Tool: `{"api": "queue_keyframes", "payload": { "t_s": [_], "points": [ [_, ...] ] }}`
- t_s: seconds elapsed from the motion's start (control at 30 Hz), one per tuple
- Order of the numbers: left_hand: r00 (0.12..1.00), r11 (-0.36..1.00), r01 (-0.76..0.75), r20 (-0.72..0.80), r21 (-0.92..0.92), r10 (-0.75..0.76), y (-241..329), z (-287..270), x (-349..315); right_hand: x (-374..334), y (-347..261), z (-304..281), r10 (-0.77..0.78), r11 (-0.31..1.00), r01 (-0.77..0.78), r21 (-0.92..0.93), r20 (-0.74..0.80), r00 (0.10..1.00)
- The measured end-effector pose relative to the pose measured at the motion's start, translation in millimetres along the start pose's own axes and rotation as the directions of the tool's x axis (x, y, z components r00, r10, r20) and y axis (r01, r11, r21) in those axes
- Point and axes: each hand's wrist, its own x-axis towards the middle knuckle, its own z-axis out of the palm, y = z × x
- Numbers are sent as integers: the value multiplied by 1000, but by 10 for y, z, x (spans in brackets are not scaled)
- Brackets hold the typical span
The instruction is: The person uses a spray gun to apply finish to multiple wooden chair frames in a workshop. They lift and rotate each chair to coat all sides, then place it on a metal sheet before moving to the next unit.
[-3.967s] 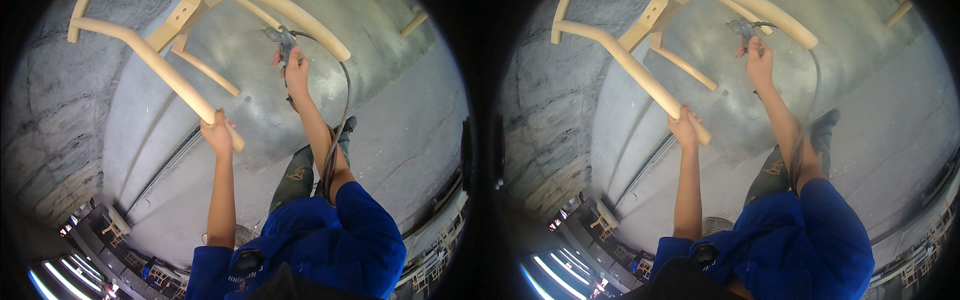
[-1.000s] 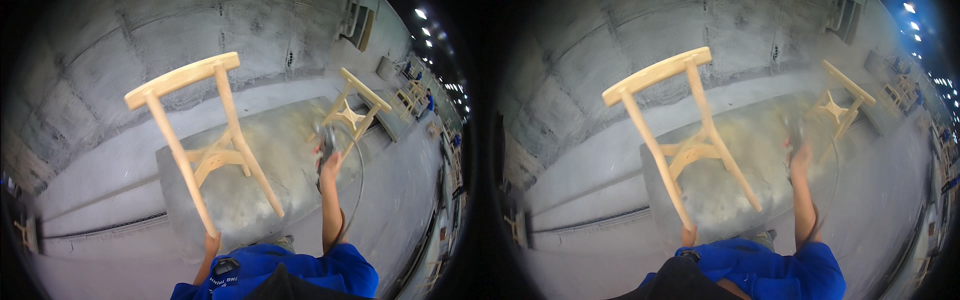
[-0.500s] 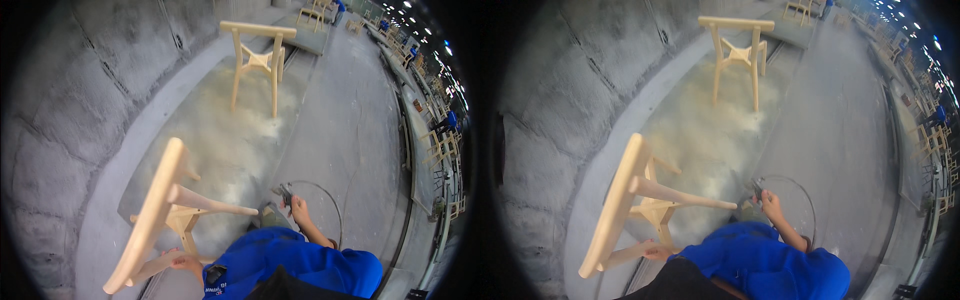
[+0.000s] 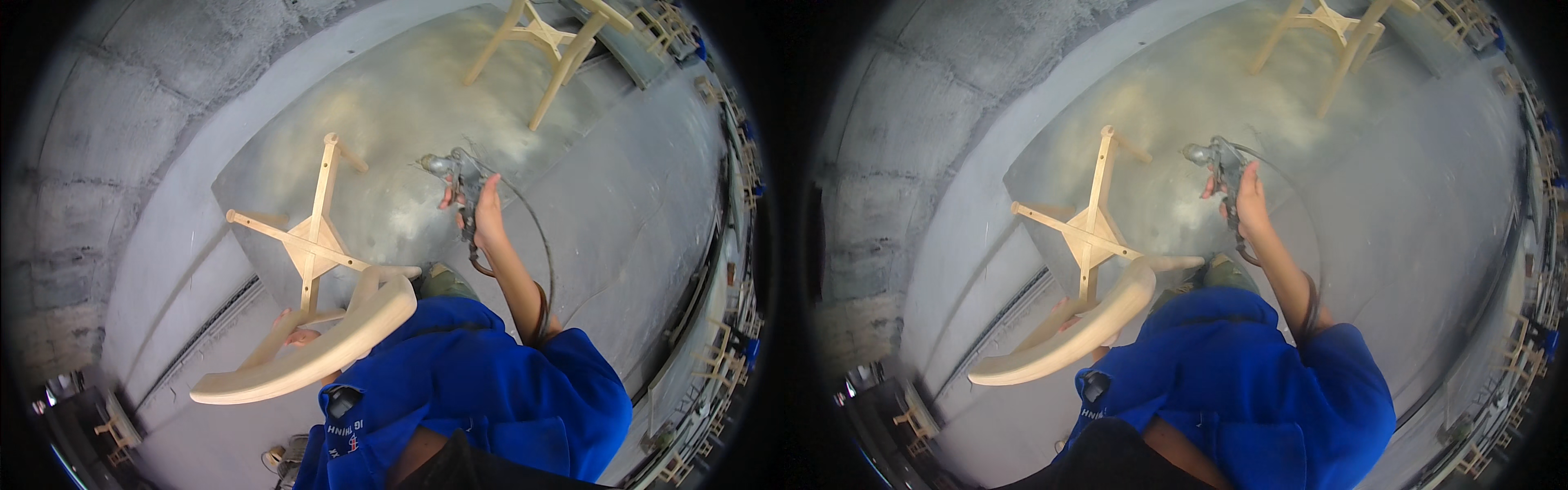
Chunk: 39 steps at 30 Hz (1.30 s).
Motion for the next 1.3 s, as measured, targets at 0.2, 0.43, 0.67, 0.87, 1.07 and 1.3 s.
{"api": "queue_keyframes", "payload": {
  "t_s": [0.2, 0.43, 0.67, 0.87, 1.07, 1.3],
  "points": [
    [998, 993, 27, 45, 112, -32, 128, -93, -329, 781, 539, -151, 311, 944, -328, -44, -221, 924],
    [964, 957, 260, 30, 125, -266, 193, -153, -301, 716, 1148, -1070, 331, 912, -396, -106, -377, 865],
    [976, 978, 207, 62, -6, -207, 439, 33, -418, 220, 784, -1367, 357, 871, -436, -226, -318, 878],
    [959, 931, 252, 60, 265, -276, 526, 147, -330, 19, 164, -1061, 244, 967, -238, -87, 67, 967],
    [983, 979, 185, -34, 89, -182, 137, 86, -343, 66, 156, -925, 342, 924, -361, 124, 150, 928],
    [948, 885, 270, 59, 380, -314, 194, -244, -587, -39, 303, -1091, 439, 897, -433, -94, 56, 897]
  ]
}}
